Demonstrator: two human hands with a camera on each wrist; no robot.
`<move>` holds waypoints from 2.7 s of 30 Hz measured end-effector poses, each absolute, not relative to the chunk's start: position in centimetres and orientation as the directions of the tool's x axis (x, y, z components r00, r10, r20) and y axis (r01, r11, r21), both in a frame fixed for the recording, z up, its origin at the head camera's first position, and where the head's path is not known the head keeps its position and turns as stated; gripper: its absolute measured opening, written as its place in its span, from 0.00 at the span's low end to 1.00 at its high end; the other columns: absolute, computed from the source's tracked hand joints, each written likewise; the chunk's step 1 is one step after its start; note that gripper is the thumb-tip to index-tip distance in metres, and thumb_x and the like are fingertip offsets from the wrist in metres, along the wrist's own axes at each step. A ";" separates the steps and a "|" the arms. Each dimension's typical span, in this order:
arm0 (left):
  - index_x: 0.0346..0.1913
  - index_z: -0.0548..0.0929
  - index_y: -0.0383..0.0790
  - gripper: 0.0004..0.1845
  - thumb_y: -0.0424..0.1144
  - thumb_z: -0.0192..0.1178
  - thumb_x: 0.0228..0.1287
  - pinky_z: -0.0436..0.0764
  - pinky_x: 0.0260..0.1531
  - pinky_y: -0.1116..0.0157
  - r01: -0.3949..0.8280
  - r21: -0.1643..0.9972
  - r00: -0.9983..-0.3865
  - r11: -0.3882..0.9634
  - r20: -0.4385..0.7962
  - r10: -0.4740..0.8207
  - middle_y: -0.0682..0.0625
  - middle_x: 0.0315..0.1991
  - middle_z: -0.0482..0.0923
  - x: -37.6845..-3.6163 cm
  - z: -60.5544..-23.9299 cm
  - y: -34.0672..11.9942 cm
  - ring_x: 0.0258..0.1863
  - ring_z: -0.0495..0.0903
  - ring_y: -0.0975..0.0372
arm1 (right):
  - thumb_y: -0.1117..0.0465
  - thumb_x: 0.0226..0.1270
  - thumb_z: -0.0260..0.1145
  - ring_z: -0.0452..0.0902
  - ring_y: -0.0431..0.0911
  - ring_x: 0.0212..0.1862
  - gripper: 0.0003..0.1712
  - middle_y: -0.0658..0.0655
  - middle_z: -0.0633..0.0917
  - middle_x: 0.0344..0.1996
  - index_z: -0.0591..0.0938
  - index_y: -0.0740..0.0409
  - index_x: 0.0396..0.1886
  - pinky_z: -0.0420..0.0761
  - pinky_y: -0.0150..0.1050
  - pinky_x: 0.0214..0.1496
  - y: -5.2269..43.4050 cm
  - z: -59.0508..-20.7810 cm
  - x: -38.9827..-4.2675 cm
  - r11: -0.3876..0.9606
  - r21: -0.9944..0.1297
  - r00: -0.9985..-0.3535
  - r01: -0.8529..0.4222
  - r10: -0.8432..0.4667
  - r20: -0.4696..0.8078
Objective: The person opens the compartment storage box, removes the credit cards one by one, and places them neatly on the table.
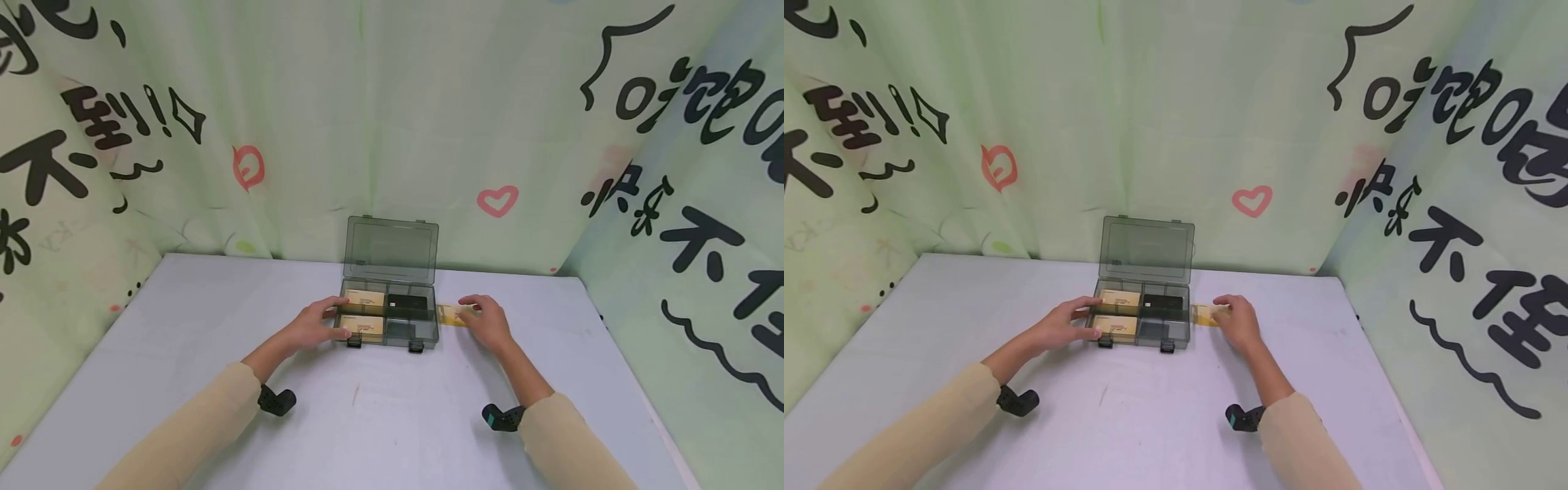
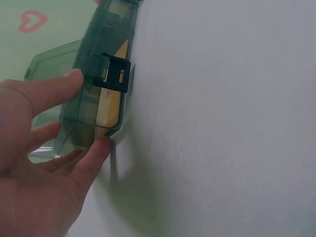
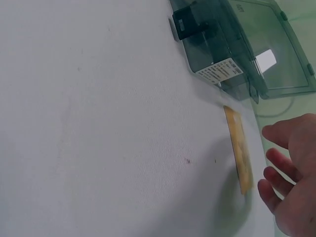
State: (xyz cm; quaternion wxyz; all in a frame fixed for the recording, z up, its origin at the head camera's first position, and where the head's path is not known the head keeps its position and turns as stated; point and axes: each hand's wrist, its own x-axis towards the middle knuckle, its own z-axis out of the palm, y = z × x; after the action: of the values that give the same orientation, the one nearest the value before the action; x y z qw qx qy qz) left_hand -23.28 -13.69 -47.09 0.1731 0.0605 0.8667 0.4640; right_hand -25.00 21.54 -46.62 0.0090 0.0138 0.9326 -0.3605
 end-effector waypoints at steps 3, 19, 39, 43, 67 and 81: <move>0.71 0.65 0.50 0.38 0.42 0.69 0.58 0.63 0.69 0.43 -0.058 0.826 -0.932 0.561 -0.247 0.266 0.44 0.75 0.58 -23.3 -47.1 -13.7 0.73 0.61 0.47 | 0.62 0.67 0.60 0.71 0.60 0.59 0.18 0.67 0.76 0.58 0.80 0.63 0.54 0.73 0.53 0.62 21.1 -46.5 -24.9 0.725 -0.689 -1.000 0.016 0.005 -0.017; 0.71 0.66 0.49 0.38 0.41 0.69 0.58 0.64 0.68 0.44 -0.056 0.833 -0.934 0.550 -0.239 0.267 0.44 0.74 0.59 -23.0 -46.9 -13.6 0.72 0.62 0.47 | 0.62 0.65 0.64 0.75 0.58 0.58 0.18 0.65 0.77 0.56 0.80 0.62 0.54 0.77 0.50 0.57 18.5 -46.1 -24.9 0.653 -0.756 -0.997 -0.049 -0.073 0.002; 0.71 0.65 0.50 0.38 0.42 0.69 0.59 0.65 0.68 0.44 -0.051 0.836 -0.929 0.546 -0.241 0.282 0.45 0.74 0.59 -22.9 -46.6 -13.6 0.73 0.61 0.47 | 0.59 0.69 0.61 0.77 0.58 0.56 0.17 0.65 0.72 0.60 0.81 0.61 0.53 0.81 0.50 0.53 16.3 -46.4 -26.2 0.686 -0.724 -0.993 -0.067 -0.116 -0.018; 0.71 0.65 0.50 0.38 0.41 0.69 0.59 0.65 0.68 0.44 -0.052 0.833 -0.929 0.551 -0.243 0.280 0.44 0.74 0.59 -23.0 -46.6 -13.6 0.73 0.61 0.47 | 0.60 0.70 0.59 0.76 0.60 0.56 0.17 0.67 0.70 0.62 0.80 0.62 0.54 0.77 0.52 0.57 16.0 -46.7 -26.5 0.690 -0.720 -0.991 -0.073 -0.129 -0.023; 0.71 0.65 0.50 0.38 0.42 0.69 0.59 0.65 0.68 0.45 -0.062 0.826 -0.927 0.560 -0.255 0.273 0.44 0.74 0.59 -23.2 -46.8 -13.7 0.73 0.62 0.47 | 0.58 0.74 0.51 0.59 0.66 0.70 0.20 0.71 0.62 0.69 0.77 0.60 0.59 0.65 0.59 0.69 14.5 -46.5 -27.8 0.836 -0.541 -0.975 -0.090 -0.184 -0.122; 0.71 0.66 0.50 0.37 0.40 0.68 0.59 0.66 0.68 0.45 -0.061 0.832 -0.931 0.551 -0.246 0.268 0.45 0.74 0.59 -23.0 -46.7 -13.4 0.72 0.62 0.47 | 0.56 0.73 0.57 0.59 0.64 0.70 0.16 0.69 0.57 0.70 0.72 0.61 0.53 0.65 0.59 0.69 14.6 -47.0 -28.0 0.777 -0.625 -0.983 -0.079 -0.164 -0.081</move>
State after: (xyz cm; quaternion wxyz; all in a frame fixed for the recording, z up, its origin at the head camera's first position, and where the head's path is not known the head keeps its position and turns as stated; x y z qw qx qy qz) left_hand -22.99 -13.43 -46.66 0.1752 0.0599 0.8630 0.4701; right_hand -28.01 14.65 -46.95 0.0654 -0.0646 0.9403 -0.3277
